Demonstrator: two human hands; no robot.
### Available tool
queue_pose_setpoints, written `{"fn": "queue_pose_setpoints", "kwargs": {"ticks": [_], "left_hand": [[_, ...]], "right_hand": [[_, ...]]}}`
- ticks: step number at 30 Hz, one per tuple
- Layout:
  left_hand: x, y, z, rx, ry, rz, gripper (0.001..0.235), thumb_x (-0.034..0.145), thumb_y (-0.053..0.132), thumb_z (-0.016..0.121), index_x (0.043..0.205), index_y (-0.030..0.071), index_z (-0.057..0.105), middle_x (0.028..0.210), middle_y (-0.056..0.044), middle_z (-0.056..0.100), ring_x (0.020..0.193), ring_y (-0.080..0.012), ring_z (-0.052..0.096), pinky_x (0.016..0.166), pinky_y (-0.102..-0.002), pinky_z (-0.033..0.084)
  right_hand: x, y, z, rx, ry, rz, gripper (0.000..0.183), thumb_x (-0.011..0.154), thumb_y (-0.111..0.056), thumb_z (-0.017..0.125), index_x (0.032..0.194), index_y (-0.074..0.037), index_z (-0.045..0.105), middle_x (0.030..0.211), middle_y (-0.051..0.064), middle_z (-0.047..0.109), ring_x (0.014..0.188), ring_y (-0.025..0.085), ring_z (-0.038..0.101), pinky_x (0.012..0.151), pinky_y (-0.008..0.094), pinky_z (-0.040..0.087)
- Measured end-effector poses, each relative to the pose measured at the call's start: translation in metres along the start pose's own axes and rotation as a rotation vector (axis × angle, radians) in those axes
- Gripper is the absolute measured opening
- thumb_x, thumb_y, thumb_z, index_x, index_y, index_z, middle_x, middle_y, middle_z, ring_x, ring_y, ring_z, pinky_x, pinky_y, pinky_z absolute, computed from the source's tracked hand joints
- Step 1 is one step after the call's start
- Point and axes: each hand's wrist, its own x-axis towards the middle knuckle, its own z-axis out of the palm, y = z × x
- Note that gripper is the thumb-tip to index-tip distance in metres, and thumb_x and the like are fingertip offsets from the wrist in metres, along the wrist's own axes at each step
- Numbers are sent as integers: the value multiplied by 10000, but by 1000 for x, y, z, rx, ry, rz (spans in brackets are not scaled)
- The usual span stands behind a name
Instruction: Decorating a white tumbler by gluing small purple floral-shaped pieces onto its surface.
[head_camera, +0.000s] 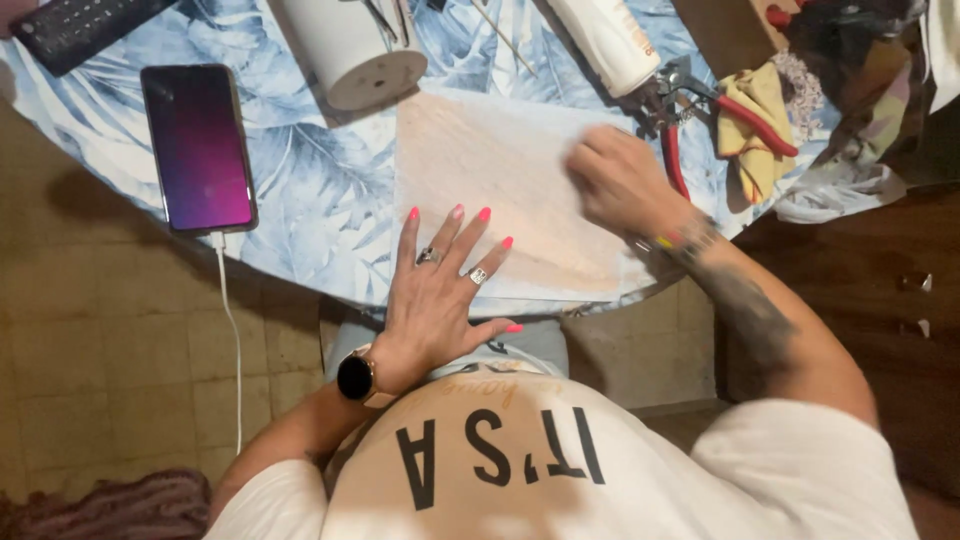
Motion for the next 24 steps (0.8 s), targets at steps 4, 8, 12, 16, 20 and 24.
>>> {"fn": "queue_pose_setpoints", "kwargs": {"ticks": [4,8,12,16,20,24], "left_hand": [[1,-3,-1,14,-4,15,758,646,669,491,1246,213,412,1335,-89,322,1268,-277,223,1033,-544,-19],[1,-3,-2,18,-18,20,764,645,677,483,1251,219,403,1332,-87,321,1273,-274,208,1033,-542,-25],[1,0,-5,19,-41,6,753,639,664,507,1236,212,419,1321,-91,329,1260,-277,233,1026,-546,-11],[2,2,-6,32,-53,-2,749,631,640,539,1234,210,426,1321,-94,329,1260,-282,230,1026,-547,-18],[1,2,-5,20,-60,-12,754,641,646,529,1243,205,415,1332,-98,311,1261,-285,221,1023,-547,-23],[0,1,-4,28,-24,-2,776,633,658,529,1247,199,407,1327,-105,315,1260,-293,222,1025,-542,-7]], "right_hand": [[-67,19,-5,-139,-110,137,106,814,-143,504,718,-107,476,664,49,386,642,248,492,584,316,408],[-30,8,5,-134,-33,99,99,801,-135,520,712,-113,482,652,48,386,616,249,488,567,319,411],[53,-1,45,35,93,-55,129,811,-153,507,703,-100,457,640,61,368,600,273,482,532,350,394],[77,0,48,41,105,-132,143,824,-167,499,701,-98,481,656,35,390,620,249,504,559,318,412],[22,-2,4,53,-61,-80,132,835,-164,493,749,-64,480,671,98,402,639,316,493,553,383,401],[-51,0,-22,-115,-165,113,112,812,-153,503,716,-105,469,652,54,380,636,264,492,581,334,413]]}}
